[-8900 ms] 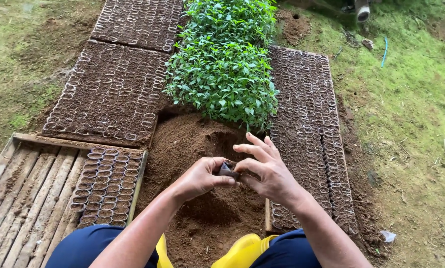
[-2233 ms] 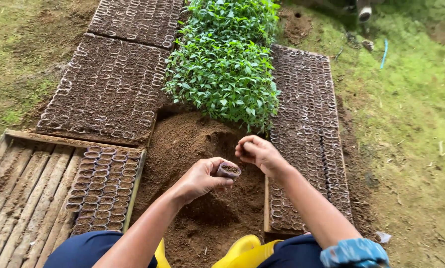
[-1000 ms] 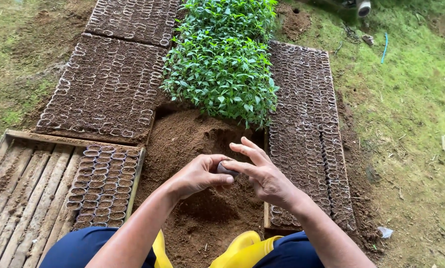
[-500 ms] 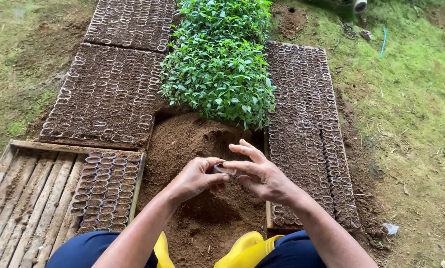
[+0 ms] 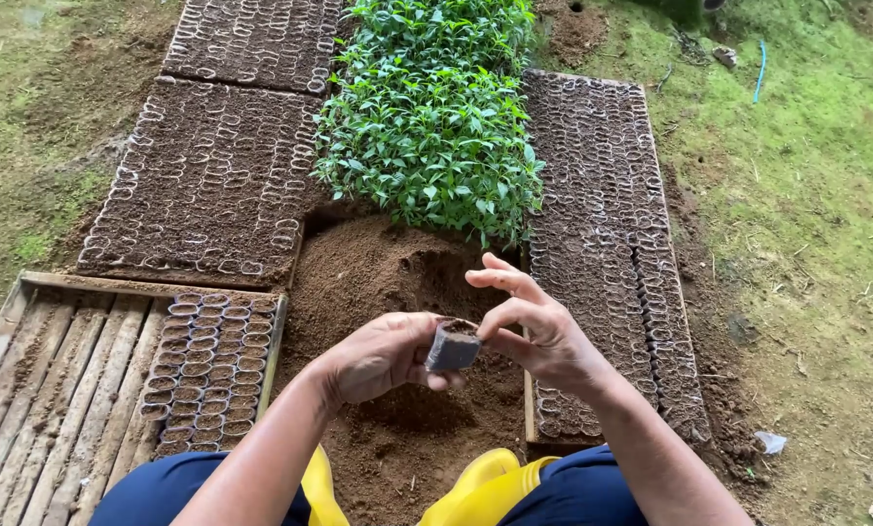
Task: Filling small plastic seedling cups with soil and arranging them in a tray.
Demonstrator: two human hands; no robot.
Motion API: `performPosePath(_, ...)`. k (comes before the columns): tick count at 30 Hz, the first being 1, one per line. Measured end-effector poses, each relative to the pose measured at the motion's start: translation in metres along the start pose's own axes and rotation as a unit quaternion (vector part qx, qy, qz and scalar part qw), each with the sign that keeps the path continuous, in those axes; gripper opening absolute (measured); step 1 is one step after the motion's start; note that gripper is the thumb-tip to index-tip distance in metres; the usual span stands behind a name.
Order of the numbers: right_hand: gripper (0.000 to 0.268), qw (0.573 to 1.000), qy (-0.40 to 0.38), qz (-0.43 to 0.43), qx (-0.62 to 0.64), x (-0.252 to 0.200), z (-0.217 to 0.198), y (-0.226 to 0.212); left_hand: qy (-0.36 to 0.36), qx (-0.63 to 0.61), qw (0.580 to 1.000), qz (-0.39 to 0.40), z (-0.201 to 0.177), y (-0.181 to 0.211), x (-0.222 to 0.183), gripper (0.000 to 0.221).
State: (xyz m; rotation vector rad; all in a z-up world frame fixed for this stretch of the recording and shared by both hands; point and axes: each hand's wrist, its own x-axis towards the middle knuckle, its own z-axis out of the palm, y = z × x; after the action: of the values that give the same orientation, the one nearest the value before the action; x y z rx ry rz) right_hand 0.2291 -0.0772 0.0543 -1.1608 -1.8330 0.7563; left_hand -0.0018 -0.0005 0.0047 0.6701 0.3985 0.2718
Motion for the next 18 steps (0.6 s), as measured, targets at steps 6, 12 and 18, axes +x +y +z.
performPosePath(6, 0.01, 0.999, -0.02, -0.004, 0.032, -0.001, 0.0, -0.014, -0.16, -0.062, 0.985, -0.021, 0.003, -0.013, 0.0, 0.056)
performPosePath(12, 0.033, 0.997, 0.011, -0.049, -0.051, -0.001, 0.003, -0.028, -0.094, -0.004, 0.995, 0.029, -0.007, -0.015, 0.01, 0.036)
performPosePath(18, 0.053, 0.982, -0.019, -0.05, -0.183, -0.008, 0.012, -0.024, -0.007, 0.024, 0.999, 0.04, -0.011, -0.011, 0.013, 0.041)
